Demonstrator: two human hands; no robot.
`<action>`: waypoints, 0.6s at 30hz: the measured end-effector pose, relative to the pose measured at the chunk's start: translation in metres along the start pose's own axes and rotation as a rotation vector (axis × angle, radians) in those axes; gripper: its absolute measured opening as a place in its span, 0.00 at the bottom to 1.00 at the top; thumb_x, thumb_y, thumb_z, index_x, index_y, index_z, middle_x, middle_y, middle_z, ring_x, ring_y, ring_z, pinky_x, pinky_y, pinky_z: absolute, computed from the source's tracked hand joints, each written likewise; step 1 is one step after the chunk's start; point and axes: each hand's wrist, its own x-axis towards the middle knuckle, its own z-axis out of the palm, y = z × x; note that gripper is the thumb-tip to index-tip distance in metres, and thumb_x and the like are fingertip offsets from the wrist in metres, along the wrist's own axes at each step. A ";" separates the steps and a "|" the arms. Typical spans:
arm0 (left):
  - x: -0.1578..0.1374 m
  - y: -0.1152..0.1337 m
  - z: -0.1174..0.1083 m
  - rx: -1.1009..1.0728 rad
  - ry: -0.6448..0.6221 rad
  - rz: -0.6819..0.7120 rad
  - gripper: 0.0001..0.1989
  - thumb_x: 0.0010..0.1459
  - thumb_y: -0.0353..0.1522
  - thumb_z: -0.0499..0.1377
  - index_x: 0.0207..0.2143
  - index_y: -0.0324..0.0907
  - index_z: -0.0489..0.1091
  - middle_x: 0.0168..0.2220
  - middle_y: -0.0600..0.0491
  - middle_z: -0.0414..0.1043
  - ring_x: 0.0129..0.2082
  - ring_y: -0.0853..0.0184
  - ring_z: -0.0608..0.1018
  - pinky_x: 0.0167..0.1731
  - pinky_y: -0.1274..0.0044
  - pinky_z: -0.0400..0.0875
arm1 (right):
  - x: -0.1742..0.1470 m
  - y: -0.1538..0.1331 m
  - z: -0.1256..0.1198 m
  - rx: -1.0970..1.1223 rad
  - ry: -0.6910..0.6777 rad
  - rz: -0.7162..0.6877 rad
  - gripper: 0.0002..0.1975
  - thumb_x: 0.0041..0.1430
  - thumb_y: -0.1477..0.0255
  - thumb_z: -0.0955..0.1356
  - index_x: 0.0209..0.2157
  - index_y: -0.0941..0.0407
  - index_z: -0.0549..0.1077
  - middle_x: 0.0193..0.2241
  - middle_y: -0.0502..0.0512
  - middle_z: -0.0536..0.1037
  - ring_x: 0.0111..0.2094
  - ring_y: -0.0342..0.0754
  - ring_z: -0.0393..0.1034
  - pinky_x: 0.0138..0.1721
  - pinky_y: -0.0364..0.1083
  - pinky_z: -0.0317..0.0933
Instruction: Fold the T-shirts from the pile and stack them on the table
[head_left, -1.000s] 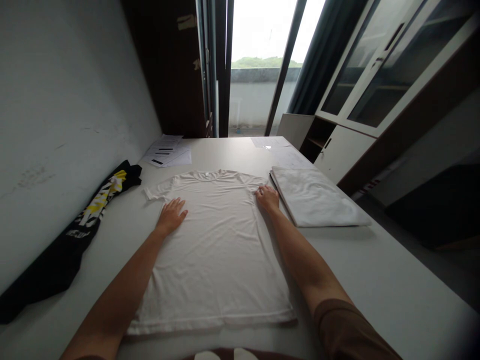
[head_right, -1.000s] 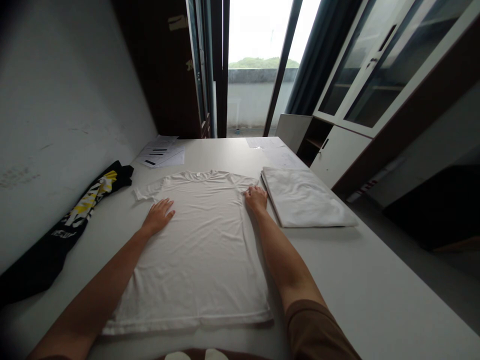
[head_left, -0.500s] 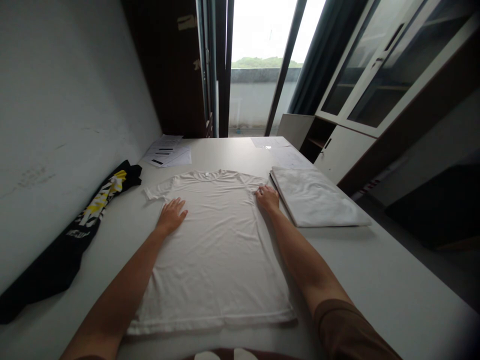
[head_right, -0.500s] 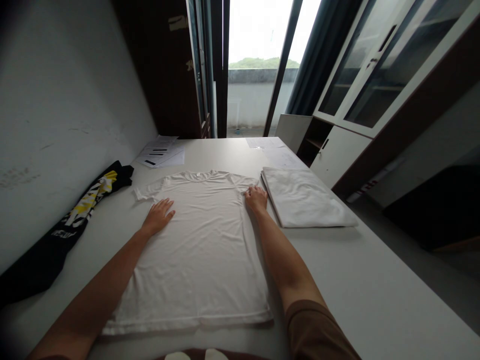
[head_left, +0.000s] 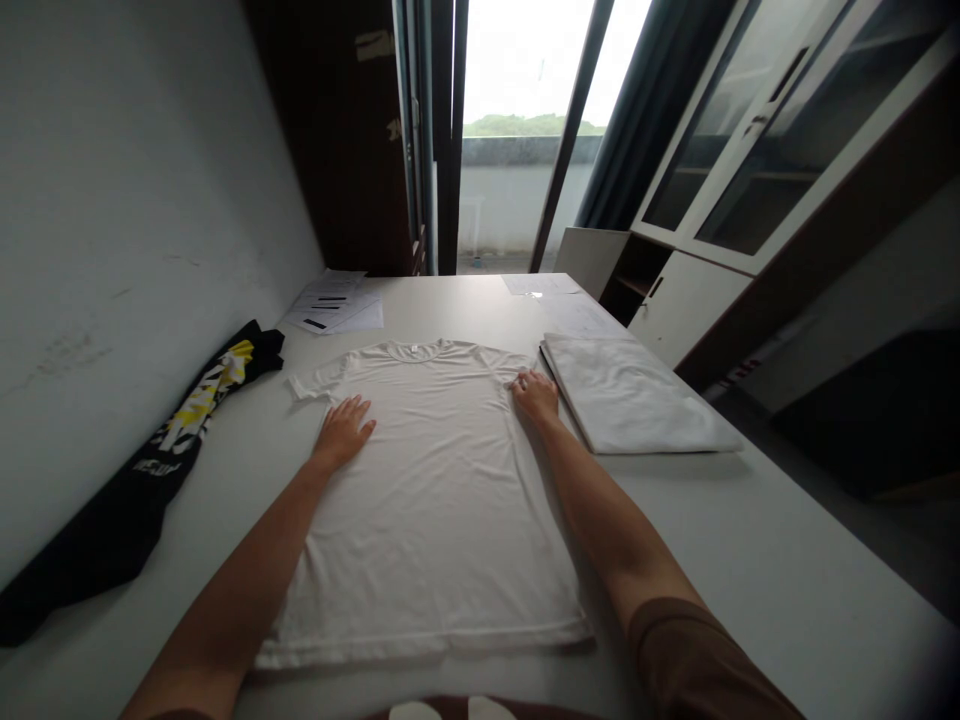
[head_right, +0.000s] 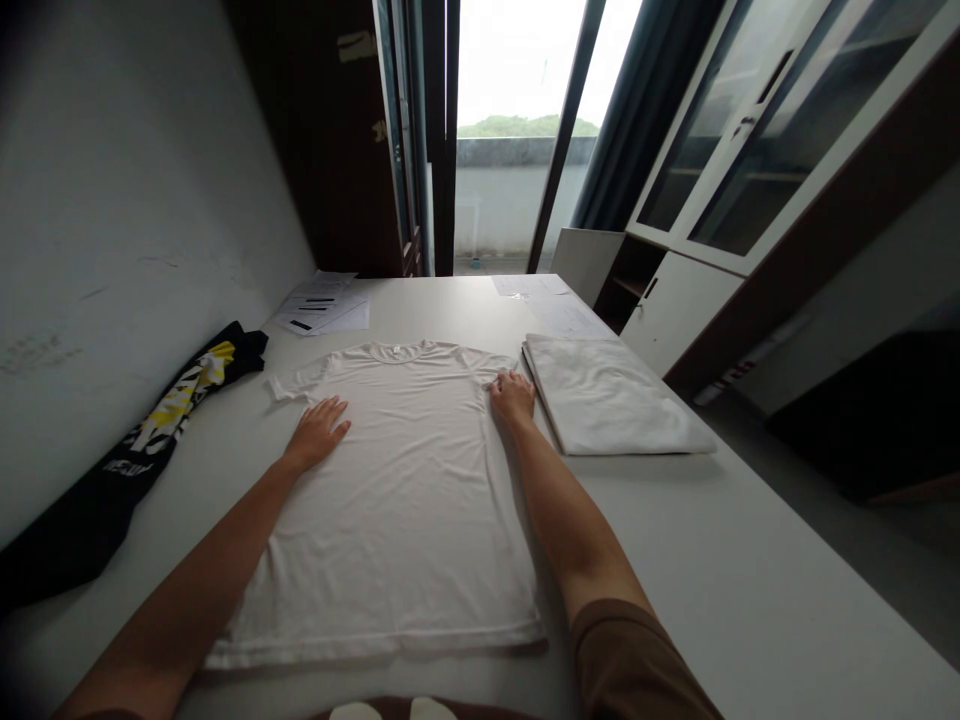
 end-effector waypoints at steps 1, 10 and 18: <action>0.000 0.000 0.000 -0.001 -0.002 -0.001 0.27 0.71 0.42 0.49 0.68 0.42 0.61 0.72 0.46 0.55 0.71 0.55 0.58 0.69 0.61 0.51 | 0.000 0.000 0.000 -0.002 -0.001 0.000 0.18 0.67 0.62 0.65 0.53 0.53 0.76 0.61 0.63 0.72 0.62 0.58 0.62 0.62 0.55 0.50; -0.001 0.001 -0.002 -0.010 -0.002 -0.007 0.27 0.71 0.42 0.49 0.68 0.43 0.61 0.72 0.46 0.55 0.72 0.56 0.57 0.69 0.61 0.50 | 0.000 0.000 0.001 -0.002 0.007 -0.007 0.18 0.67 0.61 0.65 0.53 0.53 0.77 0.61 0.62 0.72 0.62 0.57 0.62 0.63 0.55 0.50; 0.000 -0.001 0.001 -0.001 0.007 0.005 0.28 0.71 0.42 0.49 0.68 0.42 0.61 0.72 0.46 0.56 0.71 0.56 0.58 0.69 0.62 0.50 | -0.001 0.000 0.000 -0.001 0.010 -0.007 0.17 0.67 0.63 0.65 0.53 0.53 0.77 0.60 0.63 0.73 0.61 0.57 0.63 0.62 0.55 0.51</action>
